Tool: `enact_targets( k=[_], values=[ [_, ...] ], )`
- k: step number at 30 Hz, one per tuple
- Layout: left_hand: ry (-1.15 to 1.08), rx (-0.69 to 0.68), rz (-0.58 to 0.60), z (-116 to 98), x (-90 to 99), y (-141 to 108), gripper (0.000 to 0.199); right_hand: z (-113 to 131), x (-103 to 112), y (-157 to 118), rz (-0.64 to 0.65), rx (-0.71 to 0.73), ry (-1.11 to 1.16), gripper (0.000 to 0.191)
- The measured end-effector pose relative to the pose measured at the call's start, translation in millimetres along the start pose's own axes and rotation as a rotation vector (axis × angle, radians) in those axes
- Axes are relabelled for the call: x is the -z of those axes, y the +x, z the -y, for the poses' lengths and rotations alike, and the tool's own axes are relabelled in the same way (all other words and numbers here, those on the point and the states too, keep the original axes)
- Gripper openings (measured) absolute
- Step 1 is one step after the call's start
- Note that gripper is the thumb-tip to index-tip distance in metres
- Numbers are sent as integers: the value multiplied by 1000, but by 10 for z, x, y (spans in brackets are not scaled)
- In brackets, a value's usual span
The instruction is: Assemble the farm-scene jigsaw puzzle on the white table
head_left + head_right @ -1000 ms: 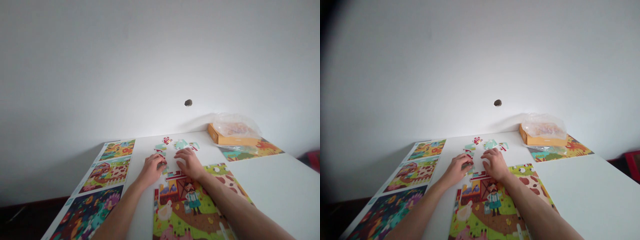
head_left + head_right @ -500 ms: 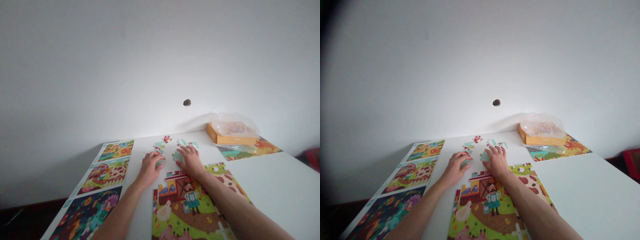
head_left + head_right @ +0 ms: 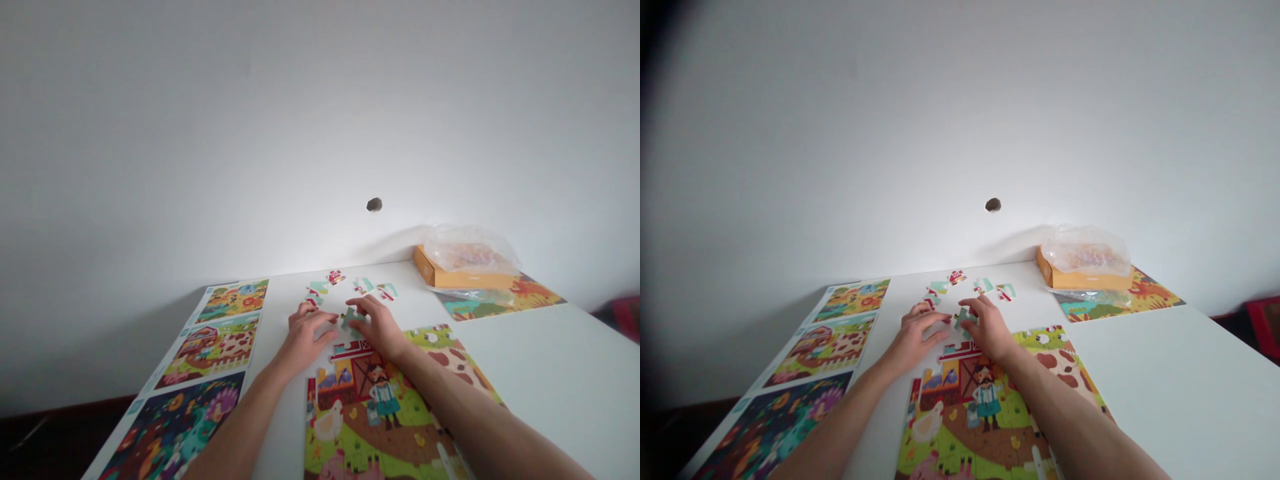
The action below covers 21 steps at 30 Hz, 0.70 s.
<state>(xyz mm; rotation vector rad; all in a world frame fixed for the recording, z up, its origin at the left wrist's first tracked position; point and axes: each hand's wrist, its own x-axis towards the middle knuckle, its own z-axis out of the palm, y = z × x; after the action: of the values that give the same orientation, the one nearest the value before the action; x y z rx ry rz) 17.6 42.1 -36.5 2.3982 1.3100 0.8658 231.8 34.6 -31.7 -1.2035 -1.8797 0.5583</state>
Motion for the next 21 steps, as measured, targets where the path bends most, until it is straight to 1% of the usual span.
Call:
enact_targets(
  k=[2,3,5,7,10,13,15,17,21],
  values=[
    [-41,20,1,-30,-4,-5,30,28,-9,-6,-13,22,81,28],
    [-61,30,3,-42,-4,-6,29,39,-12,-11,-4,17,117,25],
    [-105,39,18,-58,4,-4,22,58,-9,-23,43,-10,180,19],
    [-168,42,26,-64,21,2,21,78,6,-37,112,-27,209,14],
    [-270,71,-34,-59,49,7,21,109,39,-56,203,0,179,16],
    [-351,102,-64,-55,65,4,22,129,59,-65,225,53,126,16],
    [-392,124,-38,-58,70,0,23,131,59,-65,221,57,117,17],
    [-411,131,12,-65,76,-5,23,126,52,-64,220,32,122,19],
    [-313,84,135,-91,115,-13,16,107,36,-63,214,-1,132,21]
  ],
)
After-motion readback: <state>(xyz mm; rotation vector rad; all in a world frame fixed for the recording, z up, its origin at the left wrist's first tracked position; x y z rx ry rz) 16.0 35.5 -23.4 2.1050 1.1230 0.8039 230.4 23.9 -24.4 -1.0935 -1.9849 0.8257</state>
